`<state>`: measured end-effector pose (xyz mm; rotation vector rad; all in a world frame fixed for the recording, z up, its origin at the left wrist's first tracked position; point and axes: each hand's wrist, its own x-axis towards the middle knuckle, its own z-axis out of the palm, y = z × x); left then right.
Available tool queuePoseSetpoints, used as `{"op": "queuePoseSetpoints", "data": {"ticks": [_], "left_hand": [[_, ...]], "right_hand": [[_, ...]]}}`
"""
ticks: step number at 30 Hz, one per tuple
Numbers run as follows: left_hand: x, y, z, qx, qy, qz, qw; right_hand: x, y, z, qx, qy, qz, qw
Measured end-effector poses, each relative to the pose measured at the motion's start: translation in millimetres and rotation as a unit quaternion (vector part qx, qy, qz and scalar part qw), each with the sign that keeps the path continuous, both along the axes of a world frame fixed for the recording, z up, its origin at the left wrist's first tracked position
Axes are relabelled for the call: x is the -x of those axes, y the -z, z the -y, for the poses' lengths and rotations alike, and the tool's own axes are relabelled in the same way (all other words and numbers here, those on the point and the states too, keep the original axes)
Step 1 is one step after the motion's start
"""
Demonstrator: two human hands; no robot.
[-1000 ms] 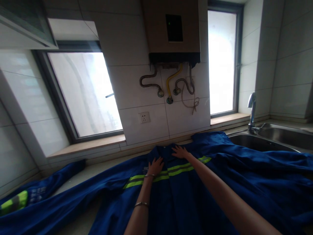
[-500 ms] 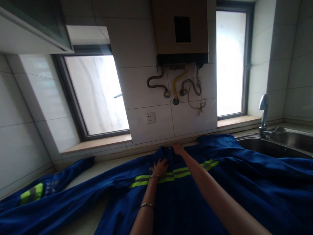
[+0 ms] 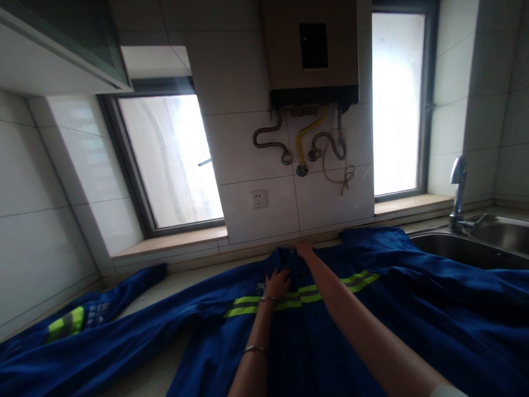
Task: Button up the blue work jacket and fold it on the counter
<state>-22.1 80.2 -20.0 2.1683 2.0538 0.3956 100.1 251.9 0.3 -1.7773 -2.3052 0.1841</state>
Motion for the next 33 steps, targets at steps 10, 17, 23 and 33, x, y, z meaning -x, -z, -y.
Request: {"op": "queuePoseSetpoints", "data": {"ticks": [10, 17, 23, 33], "left_hand": [[0.1, 3.8, -2.2, 0.000, 0.009, -0.012, 1.000], [-6.2, 6.3, 0.1, 0.010, 0.015, -0.035, 0.999], [-8.2, 10.4, -1.6, 0.002, 0.011, -0.051, 0.999], [-7.5, 9.9, -1.3, -0.004, 0.013, -0.050, 0.999]], "right_hand": [[-3.7, 10.9, 9.4, -0.069, 0.011, -0.061, 0.996], [4.5, 14.0, 20.2, -0.073, -0.027, -0.084, 0.993], [-13.1, 7.0, 34.6, -0.117, -0.033, -0.079, 0.989], [-54.8, 11.0, 44.8, -0.081, 0.015, -0.050, 0.995]]}}
